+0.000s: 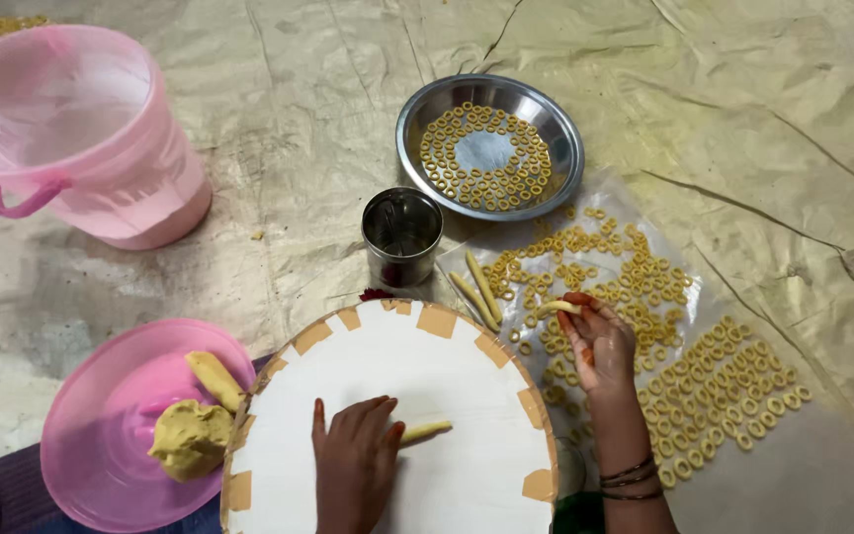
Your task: The person rolls a piece of dough into a thin cylindrical shape on a round board using both hands. The dough is repeatedly rolled back and forth to elongate it, and the person occasionally adjusts its position on the board.
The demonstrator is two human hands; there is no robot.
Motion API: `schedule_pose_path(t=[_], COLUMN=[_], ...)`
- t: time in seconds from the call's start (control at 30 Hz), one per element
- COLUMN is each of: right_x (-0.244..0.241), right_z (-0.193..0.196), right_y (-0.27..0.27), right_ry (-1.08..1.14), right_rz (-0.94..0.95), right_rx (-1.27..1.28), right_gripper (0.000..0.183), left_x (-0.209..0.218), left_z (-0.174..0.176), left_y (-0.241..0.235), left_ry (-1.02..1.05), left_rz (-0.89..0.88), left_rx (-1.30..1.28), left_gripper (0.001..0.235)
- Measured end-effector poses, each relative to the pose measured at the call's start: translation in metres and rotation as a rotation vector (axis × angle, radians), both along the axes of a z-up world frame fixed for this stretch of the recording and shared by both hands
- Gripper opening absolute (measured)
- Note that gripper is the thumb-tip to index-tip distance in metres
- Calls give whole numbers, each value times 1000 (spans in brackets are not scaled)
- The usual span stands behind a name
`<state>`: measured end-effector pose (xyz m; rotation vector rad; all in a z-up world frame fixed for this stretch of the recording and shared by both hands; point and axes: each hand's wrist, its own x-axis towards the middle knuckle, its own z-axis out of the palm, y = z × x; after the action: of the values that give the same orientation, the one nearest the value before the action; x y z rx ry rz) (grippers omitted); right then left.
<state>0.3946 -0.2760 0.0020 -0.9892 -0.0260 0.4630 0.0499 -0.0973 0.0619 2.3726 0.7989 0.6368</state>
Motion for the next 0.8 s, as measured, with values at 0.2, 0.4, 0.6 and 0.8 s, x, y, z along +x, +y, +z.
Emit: schedule_pose_path(t=[0.2,0.4,0.6,0.8], right_x=[9,18,18,21], right_z=[-11,-36,-41,-71], right_y=[8,22,59,64], right_ry=[110,-163,-61,-254], right_rz=[-74,-61,39,200], right_rx=[-22,-206,-3,-540], right_gripper=[16,17,20,30], left_x=[-5,-7,-8,-10], left_z=[-5,-10,-16,-18], left_y=[7,10,16,18], left_ry=[-4,-44,-39,-46], left_rz=[40,55,84,82], left_rx=[-5,-8,-11,-40], left_gripper=[29,28,27,28])
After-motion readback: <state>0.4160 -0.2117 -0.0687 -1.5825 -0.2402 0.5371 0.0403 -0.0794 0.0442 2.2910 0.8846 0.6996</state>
